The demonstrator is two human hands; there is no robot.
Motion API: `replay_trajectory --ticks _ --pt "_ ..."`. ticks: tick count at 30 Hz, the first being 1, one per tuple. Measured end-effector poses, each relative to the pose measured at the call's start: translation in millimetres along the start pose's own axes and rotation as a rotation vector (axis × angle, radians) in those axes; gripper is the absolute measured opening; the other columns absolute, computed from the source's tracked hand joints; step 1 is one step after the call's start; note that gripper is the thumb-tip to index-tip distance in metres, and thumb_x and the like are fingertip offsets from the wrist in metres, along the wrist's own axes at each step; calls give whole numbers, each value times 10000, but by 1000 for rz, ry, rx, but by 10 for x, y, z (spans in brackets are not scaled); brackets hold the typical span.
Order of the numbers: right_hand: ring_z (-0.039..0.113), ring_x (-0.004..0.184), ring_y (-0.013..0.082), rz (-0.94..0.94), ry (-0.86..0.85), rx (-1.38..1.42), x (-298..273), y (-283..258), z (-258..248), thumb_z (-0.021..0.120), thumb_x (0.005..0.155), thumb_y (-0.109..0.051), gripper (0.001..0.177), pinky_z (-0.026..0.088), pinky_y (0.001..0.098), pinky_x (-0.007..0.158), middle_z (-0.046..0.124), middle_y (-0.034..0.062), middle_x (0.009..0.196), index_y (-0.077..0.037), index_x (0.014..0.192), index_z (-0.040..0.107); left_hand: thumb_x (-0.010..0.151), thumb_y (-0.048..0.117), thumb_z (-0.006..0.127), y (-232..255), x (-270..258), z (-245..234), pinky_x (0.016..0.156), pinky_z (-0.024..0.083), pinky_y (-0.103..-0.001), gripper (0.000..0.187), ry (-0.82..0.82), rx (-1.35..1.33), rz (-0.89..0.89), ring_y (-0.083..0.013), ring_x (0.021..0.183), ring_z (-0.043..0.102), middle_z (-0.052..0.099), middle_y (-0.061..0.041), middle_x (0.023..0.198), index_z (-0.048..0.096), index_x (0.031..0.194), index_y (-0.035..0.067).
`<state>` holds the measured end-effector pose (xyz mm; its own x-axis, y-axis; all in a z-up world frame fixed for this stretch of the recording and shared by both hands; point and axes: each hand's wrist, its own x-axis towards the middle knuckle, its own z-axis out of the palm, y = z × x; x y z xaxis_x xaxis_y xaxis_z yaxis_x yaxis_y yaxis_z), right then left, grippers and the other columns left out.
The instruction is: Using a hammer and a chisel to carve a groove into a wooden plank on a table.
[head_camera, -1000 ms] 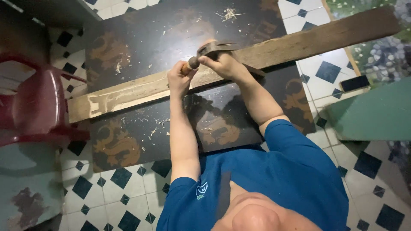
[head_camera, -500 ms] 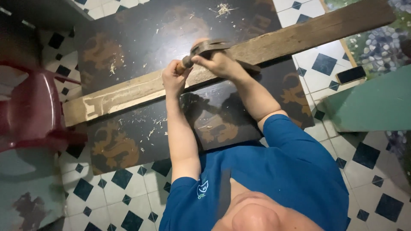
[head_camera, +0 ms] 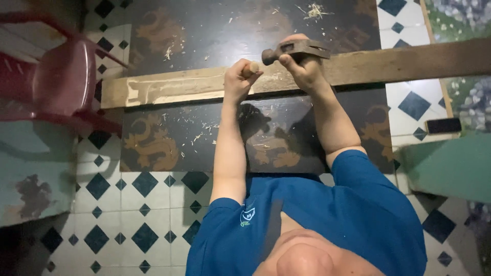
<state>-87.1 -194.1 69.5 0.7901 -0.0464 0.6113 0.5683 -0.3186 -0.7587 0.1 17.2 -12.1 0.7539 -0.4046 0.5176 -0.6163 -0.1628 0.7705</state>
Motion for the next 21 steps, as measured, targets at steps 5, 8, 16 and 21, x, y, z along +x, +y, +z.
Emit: replay_trajectory --ticks 5,8,16,21 --pt "616 1034 278 56 -182 -90 24 -55 5 627 1058 -384 403 502 365 944 615 150 1152 1 1170 599 870 219 827 109 15 25 592 305 -283 271 15 -38 -12 -132 646 396 441 41 691 581 793 133" --pt "622 1046 275 76 -144 -136 9 -99 -27 649 1043 -410 423 491 369 957 615 136 1163 -12 1180 607 865 252 824 80 11 32 604 345 -291 239 4 -12 -13 -142 663 440 502 31 717 619 838 132" --pt "606 1012 276 143 -201 -92 -7 -5 10 650 1028 -441 485 498 358 927 584 153 1158 -5 1211 542 857 264 828 120 27 45 605 366 -292 229 -9 22 -5 -154 667 476 549 26 724 639 864 135" --pt "620 1013 267 -11 -16 -46 -17 -15 1 699 1025 -396 436 508 356 909 618 140 1139 -10 1199 597 878 275 828 -9 13 71 581 341 -274 231 -4 24 24 -123 635 434 501 47 699 636 866 147"
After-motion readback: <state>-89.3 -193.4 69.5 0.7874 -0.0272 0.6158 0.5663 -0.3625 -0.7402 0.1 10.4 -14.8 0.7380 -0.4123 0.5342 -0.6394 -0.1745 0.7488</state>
